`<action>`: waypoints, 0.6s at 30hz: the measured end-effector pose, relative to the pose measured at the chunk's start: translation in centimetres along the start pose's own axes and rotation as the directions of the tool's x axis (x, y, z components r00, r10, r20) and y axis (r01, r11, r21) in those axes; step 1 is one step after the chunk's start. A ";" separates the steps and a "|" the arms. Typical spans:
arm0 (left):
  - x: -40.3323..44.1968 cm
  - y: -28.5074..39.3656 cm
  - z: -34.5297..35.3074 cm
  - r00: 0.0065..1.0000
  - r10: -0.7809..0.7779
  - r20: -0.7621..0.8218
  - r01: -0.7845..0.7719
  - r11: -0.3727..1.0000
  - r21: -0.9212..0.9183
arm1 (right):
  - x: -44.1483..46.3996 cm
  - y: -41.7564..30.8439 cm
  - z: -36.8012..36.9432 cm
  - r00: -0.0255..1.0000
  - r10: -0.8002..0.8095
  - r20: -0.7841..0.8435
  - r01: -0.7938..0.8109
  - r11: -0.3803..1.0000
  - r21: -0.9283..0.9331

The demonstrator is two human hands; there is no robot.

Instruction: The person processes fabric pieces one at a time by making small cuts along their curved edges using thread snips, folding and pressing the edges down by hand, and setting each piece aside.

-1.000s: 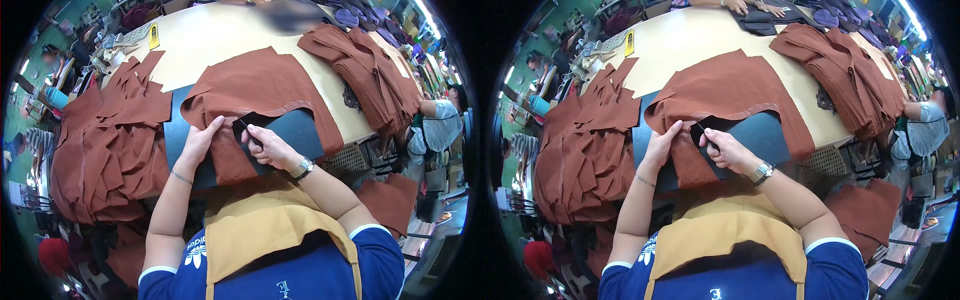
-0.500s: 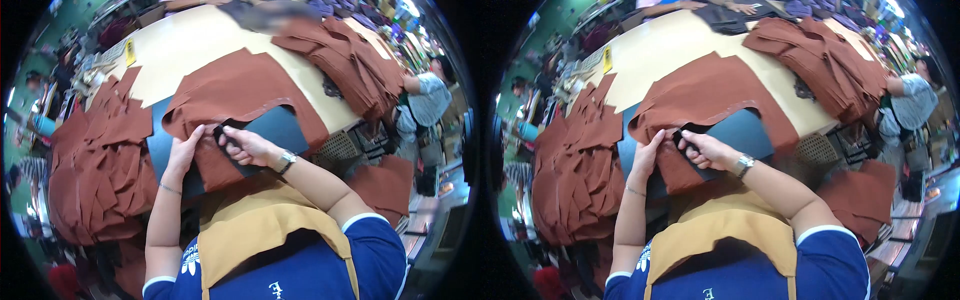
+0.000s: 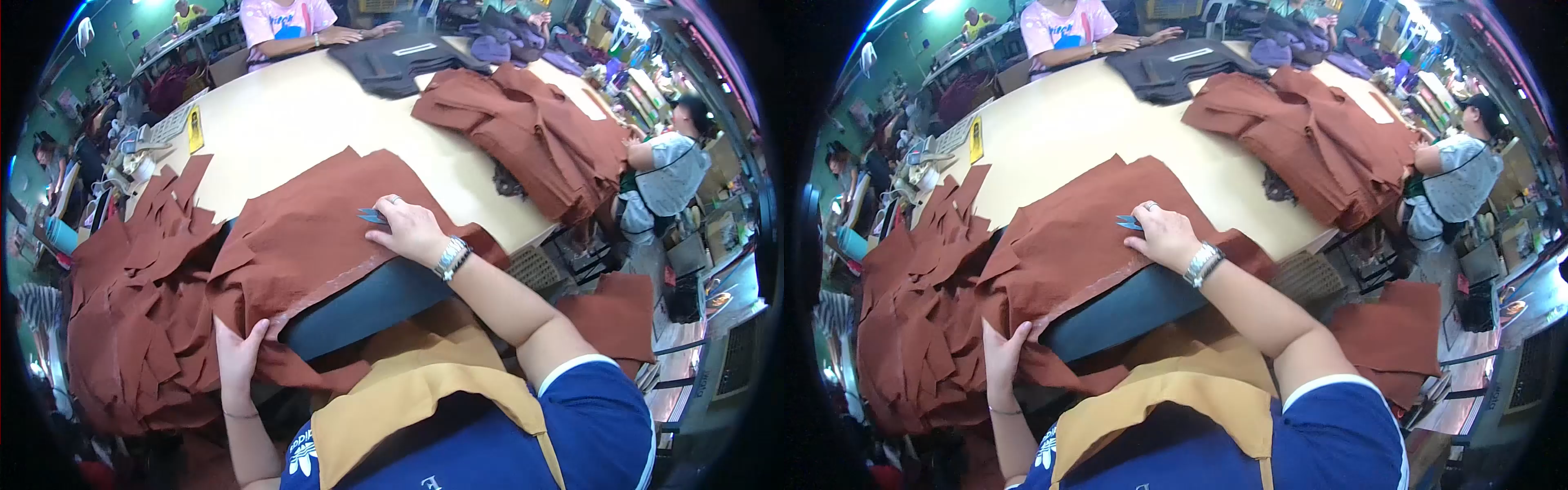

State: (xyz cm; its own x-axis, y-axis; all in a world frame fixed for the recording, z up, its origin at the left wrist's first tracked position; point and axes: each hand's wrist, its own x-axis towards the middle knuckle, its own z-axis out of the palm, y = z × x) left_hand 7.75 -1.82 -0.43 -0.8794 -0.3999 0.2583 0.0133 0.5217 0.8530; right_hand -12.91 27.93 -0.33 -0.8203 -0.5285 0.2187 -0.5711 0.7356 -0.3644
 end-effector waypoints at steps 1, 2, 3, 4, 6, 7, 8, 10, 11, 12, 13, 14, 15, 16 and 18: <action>-0.9 0.7 -0.2 0.985 0.071 -0.154 -0.053 0.992 0.118 | 0.7 0.3 1.6 0.996 -0.062 -0.070 0.065 0.997 0.034; -1.7 1.4 -0.4 0.943 0.160 -0.290 -0.091 0.967 0.237 | 1.6 0.3 3.1 0.983 -0.117 -0.144 0.126 0.990 0.060; -1.5 2.4 -0.9 0.928 0.233 -0.292 -0.132 0.936 0.327 | 2.6 0.3 4.3 0.962 -0.167 -0.216 0.188 0.979 0.079; -0.4 4.0 -1.2 0.910 0.299 -0.287 -0.165 0.896 0.412 | 3.8 0.0 4.6 0.970 -0.175 -0.170 0.200 0.969 0.143; 2.2 7.4 -1.3 0.895 0.423 -0.143 -0.305 0.813 0.496 | 6.4 -0.5 5.0 0.978 -0.179 -0.105 0.201 0.944 0.260; 3.8 8.8 -0.6 0.879 0.476 -0.011 -0.413 0.775 0.479 | 7.4 -0.5 5.1 0.982 -0.171 -0.085 0.190 0.931 0.312; 5.6 9.2 0.9 0.864 0.498 0.071 -0.479 0.772 0.417 | 7.8 -0.6 4.4 0.983 -0.143 -0.111 0.174 0.916 0.362; 7.8 9.0 4.9 0.844 0.490 0.219 -0.536 0.782 0.317 | 6.3 -0.7 2.3 0.992 0.011 -0.125 0.070 0.781 0.621; 8.5 8.4 6.9 0.838 0.464 0.288 -0.538 0.792 0.288 | 5.6 0.4 2.2 0.982 0.073 -0.172 0.076 0.683 0.726; 9.2 7.2 8.9 0.823 0.475 0.310 -0.556 0.783 0.278 | 3.9 0.3 0.1 0.980 0.198 0.008 -0.117 0.543 0.832; 9.6 5.9 10.5 0.807 0.483 0.339 -0.575 0.772 0.269 | 1.8 -0.1 -1.8 0.933 0.296 0.206 -0.310 0.362 0.879; 9.8 4.8 11.6 0.821 0.448 0.354 -0.548 0.791 0.272 | 0.0 0.4 -2.0 0.893 0.316 0.321 -0.400 0.229 0.888; 10.2 3.8 12.6 0.831 0.415 0.371 -0.526 0.804 0.277 | -1.4 0.7 -2.2 0.845 0.321 0.428 -0.477 0.087 0.875; 10.3 3.1 13.1 0.837 0.385 0.389 -0.507 0.814 0.284 | -2.4 0.8 -2.2 0.790 0.312 0.528 -0.539 -0.057 0.840; 10.3 1.9 13.7 0.857 0.393 0.332 -0.484 0.835 0.260 | -3.7 0.4 -1.8 0.727 0.219 0.650 -0.634 -0.150 0.759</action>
State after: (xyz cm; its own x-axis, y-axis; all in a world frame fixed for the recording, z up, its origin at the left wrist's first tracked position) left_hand -7.85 5.38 -2.36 -0.9067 0.1128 0.4064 0.3133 0.8253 0.4698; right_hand -10.12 30.94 0.33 -0.7012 -0.4986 -0.5096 0.6294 -0.0972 -0.7710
